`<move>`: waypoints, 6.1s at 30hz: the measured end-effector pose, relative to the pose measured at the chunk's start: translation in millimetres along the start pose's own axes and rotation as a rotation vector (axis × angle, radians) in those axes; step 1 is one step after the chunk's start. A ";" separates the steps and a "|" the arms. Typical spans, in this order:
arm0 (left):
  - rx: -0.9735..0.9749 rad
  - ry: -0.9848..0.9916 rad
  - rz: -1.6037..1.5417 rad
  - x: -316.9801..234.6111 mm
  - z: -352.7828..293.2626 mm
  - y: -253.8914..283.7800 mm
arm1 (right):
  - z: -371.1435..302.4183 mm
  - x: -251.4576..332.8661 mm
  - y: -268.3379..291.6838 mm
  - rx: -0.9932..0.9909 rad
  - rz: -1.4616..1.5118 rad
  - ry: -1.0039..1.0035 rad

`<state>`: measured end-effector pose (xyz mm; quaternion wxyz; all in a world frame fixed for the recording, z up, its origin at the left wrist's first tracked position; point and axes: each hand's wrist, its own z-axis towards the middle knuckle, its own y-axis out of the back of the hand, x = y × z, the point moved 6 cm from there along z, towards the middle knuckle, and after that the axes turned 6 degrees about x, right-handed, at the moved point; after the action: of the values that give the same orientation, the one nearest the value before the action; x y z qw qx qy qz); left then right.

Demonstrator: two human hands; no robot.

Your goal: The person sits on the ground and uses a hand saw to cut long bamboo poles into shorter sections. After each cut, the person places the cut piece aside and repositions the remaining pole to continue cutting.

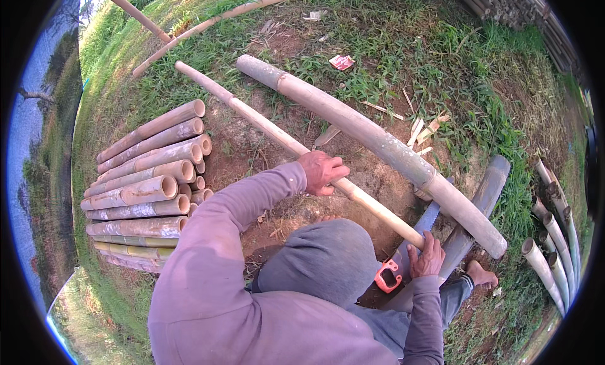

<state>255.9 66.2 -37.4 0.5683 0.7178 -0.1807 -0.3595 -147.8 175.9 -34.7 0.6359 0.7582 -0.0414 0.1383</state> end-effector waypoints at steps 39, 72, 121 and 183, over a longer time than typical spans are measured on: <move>-0.255 -0.197 -0.306 -149.2 277.1 -2.7 | -85.6 -276.5 119.6 -0.882 0.052 -0.667; -0.026 0.194 0.101 -147.9 275.2 6.6 | -367.2 -66.4 156.6 -0.340 0.948 -0.529; -0.130 -0.037 0.094 -168.1 275.5 -0.5 | -220.5 -189.3 113.4 -0.912 0.659 -0.419; 0.173 0.042 0.190 -282.6 385.3 -39.6 | -167.1 -188.9 110.6 -0.862 0.933 -0.528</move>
<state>-219.1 2.1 -23.8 0.5395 0.7511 -0.2661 -0.2720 -381.4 296.8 46.7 0.7233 0.3489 -0.5682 0.1796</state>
